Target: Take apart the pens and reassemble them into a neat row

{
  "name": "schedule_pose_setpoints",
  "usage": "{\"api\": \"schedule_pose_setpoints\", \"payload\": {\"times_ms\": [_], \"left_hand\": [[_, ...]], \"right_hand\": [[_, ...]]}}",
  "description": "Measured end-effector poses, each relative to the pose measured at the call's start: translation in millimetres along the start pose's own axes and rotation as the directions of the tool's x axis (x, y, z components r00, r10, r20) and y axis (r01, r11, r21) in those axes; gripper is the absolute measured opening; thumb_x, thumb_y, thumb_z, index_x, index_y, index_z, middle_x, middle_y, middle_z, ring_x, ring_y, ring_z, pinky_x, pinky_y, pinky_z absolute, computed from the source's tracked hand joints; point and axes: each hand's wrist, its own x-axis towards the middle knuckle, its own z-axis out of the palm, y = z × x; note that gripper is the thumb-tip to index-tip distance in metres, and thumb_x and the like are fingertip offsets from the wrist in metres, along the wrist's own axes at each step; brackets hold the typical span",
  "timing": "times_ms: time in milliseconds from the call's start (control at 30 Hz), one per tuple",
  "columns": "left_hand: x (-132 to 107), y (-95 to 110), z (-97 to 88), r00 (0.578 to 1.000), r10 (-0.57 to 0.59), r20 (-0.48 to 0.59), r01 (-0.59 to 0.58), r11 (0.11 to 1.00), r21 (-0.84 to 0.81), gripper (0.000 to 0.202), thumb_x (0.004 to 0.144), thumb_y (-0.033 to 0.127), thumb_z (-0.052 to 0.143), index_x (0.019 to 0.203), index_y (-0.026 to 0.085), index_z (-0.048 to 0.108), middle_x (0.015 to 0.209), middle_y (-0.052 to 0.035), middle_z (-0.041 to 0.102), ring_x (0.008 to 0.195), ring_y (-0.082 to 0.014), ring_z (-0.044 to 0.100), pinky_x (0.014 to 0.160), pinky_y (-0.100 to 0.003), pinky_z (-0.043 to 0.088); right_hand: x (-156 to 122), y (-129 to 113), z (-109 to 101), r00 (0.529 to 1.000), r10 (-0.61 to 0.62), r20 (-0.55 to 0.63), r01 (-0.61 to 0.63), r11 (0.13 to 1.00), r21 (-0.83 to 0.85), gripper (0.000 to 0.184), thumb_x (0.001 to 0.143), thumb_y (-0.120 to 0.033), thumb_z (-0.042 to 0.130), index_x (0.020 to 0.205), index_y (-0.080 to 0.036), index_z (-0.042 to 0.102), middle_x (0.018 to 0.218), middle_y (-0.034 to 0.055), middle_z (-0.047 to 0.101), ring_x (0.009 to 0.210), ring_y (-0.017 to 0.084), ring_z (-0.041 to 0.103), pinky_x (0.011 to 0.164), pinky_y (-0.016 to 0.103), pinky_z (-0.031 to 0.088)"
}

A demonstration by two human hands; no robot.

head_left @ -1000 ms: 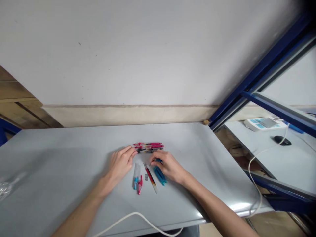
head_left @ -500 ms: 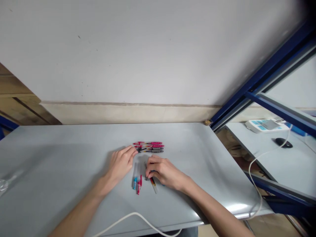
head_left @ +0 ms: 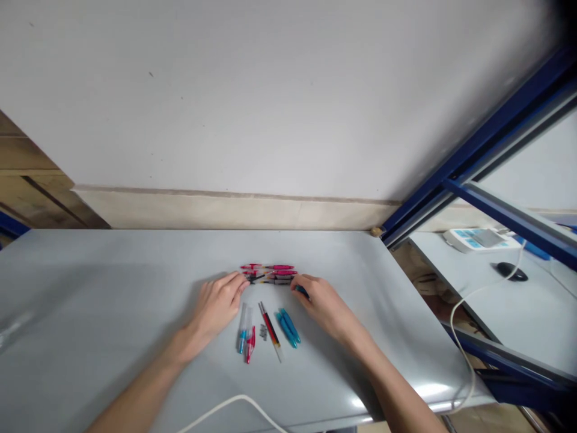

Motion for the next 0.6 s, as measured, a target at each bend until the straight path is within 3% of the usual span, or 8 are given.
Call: {"api": "schedule_pose_setpoints", "payload": {"times_ms": [167,400,467,533,600], "left_hand": [[0,1,1.0,1.0,0.011,-0.001,-0.011,1.0,0.002,0.028,0.104,0.027,0.042,0.088,0.022,0.065,0.085,-0.0012,0.071,0.072,-0.0177,0.063,0.064,-0.03,0.034],[-3,6,2.2,0.999,0.038,0.01,-0.038,0.999,-0.014,0.03,0.105,0.029,0.041,0.089,0.022,0.065,0.086,-0.0015,0.072,0.074,-0.018,0.065,0.066,-0.03,0.037],[-3,7,3.0,0.999,0.045,-0.002,-0.045,0.998,-0.037,0.03,0.105,0.029,0.041,0.089,0.022,0.065,0.085,-0.0012,0.071,0.074,-0.0178,0.065,0.067,-0.029,0.038],[-3,9,4.0,0.998,0.067,-0.015,-0.067,0.995,-0.069,0.03,0.105,0.029,0.041,0.089,0.022,0.065,0.085,-0.0013,0.071,0.075,-0.0176,0.065,0.068,-0.029,0.039],[-3,10,5.2,0.994,0.103,-0.035,-0.106,0.989,-0.106,0.03,0.105,0.029,0.041,0.09,0.022,0.065,0.086,-0.0018,0.071,0.076,-0.0171,0.065,0.07,-0.029,0.041]], "right_hand": [[-3,0,7,0.998,0.043,0.055,-0.037,0.994,-0.1,0.013,0.09,-0.008,0.058,0.084,-0.019,0.061,0.086,0.0056,0.068,0.073,0.019,0.06,0.065,0.029,0.035],[-5,-6,9,1.0,0.022,-0.008,-0.023,0.997,-0.069,0.01,0.091,-0.019,0.064,0.081,-0.021,0.065,0.077,0.0054,0.07,0.065,0.019,0.06,0.061,0.03,0.033],[-2,-5,7,0.997,0.045,-0.065,-0.042,0.998,0.041,0.014,0.094,-0.028,0.062,0.084,-0.021,0.069,0.079,0.0056,0.071,0.067,0.019,0.061,0.063,0.03,0.037],[3,-5,8,0.991,0.08,-0.103,-0.048,0.957,0.285,0.021,0.096,-0.036,0.061,0.091,-0.021,0.073,0.08,0.0054,0.072,0.068,0.019,0.061,0.064,0.03,0.042],[9,-4,13,0.988,0.133,-0.074,-0.066,0.811,0.581,0.029,0.092,-0.044,0.064,0.1,-0.019,0.075,0.08,0.0049,0.071,0.064,0.017,0.06,0.059,0.029,0.044]]}}
